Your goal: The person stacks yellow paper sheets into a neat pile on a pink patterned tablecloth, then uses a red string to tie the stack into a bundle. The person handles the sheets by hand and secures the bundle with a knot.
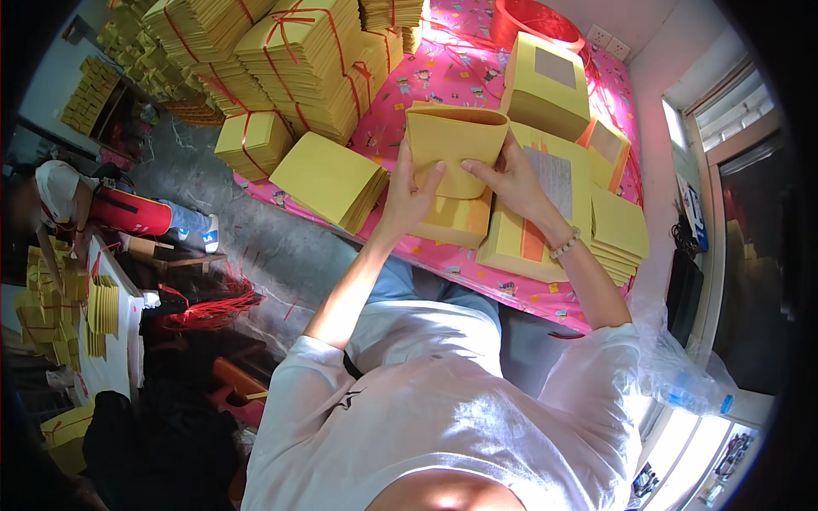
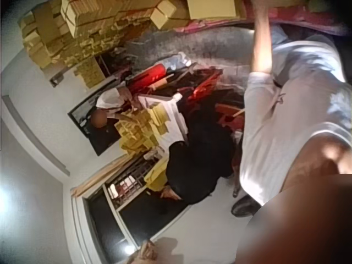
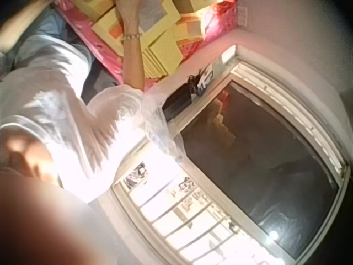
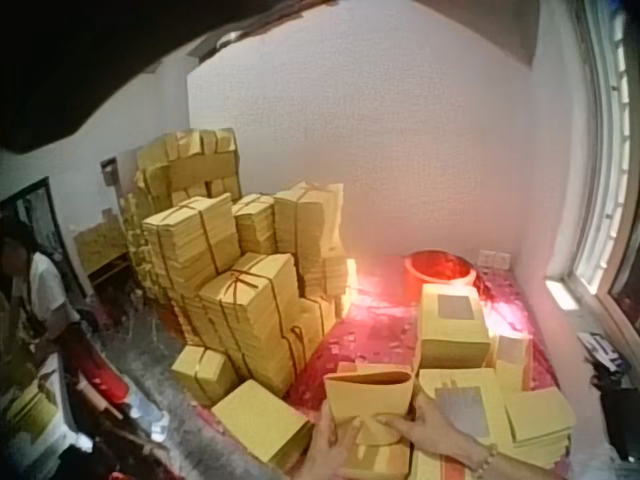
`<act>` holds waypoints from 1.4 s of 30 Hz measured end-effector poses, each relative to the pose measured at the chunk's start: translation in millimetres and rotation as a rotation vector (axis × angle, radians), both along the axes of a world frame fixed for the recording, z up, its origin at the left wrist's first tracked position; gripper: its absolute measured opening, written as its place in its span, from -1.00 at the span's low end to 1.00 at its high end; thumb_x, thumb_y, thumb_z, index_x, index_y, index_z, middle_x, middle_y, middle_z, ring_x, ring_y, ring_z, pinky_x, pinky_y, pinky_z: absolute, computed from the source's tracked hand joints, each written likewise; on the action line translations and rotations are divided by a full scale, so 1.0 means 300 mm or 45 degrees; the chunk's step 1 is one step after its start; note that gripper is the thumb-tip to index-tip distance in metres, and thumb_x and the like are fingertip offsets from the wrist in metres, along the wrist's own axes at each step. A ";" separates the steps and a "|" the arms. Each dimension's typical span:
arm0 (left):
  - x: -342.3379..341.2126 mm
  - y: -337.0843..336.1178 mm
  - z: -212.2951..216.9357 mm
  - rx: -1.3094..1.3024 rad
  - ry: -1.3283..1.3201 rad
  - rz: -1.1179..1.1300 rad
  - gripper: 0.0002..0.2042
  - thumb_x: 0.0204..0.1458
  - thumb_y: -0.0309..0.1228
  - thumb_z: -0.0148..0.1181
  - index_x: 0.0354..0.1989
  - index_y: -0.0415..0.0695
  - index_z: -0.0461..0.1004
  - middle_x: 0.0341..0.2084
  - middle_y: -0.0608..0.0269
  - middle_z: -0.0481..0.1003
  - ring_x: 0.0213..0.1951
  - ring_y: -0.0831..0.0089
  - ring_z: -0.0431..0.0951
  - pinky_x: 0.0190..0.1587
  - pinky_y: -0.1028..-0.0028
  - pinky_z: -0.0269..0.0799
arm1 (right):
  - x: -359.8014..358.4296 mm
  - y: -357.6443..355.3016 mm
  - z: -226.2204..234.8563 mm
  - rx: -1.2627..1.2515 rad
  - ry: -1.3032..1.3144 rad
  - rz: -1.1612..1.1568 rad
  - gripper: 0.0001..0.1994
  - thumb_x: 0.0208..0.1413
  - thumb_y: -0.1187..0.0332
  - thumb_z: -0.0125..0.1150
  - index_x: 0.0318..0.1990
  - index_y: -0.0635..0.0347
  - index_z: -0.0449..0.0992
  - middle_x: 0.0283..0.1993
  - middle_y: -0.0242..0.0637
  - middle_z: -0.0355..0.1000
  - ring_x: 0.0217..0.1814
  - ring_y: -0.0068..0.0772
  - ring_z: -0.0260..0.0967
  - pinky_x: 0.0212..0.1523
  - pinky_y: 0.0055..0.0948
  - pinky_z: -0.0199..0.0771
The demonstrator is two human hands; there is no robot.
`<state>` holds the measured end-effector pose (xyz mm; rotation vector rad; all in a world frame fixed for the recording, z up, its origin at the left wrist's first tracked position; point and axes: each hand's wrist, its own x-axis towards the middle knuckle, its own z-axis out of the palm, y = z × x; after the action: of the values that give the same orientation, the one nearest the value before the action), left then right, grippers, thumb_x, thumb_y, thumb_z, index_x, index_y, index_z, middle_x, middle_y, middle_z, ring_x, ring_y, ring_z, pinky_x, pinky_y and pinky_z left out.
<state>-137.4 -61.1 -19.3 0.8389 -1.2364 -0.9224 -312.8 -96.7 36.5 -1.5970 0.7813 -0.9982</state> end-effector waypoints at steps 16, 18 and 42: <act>0.026 0.008 0.151 0.331 0.201 -0.194 -0.69 0.19 -0.49 0.03 0.09 -0.22 0.23 -0.08 0.21 0.43 0.00 0.54 0.42 0.04 0.49 0.34 | -0.017 -0.005 0.096 0.212 0.063 0.095 -0.50 0.12 0.36 0.27 0.17 0.30 0.27 0.06 -0.29 0.41 0.08 -0.53 0.36 0.08 -0.49 0.39; 0.026 0.008 0.169 0.437 0.237 -0.203 -0.70 0.21 -0.45 0.04 0.08 -0.22 0.25 -0.08 0.23 0.44 -0.01 0.54 0.44 0.04 0.48 0.35 | -0.019 -0.007 0.103 0.253 0.071 0.102 -0.52 0.12 0.35 0.27 0.15 0.31 0.31 0.05 -0.29 0.42 0.08 -0.52 0.37 0.08 -0.49 0.39; 0.015 0.052 0.186 0.278 0.163 -0.108 -0.72 0.26 -0.41 -0.02 0.10 -0.21 0.27 -0.02 0.24 0.41 0.05 0.55 0.37 0.10 0.50 0.26 | 0.003 0.046 0.107 0.153 0.099 0.020 -0.46 0.11 0.37 0.28 0.20 0.31 0.22 0.09 -0.24 0.38 0.09 -0.48 0.35 0.08 -0.45 0.40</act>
<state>-132.9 -45.5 36.6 0.8893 -1.0799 -1.1770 -311.8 -82.9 68.5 -1.5434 0.8640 -0.8663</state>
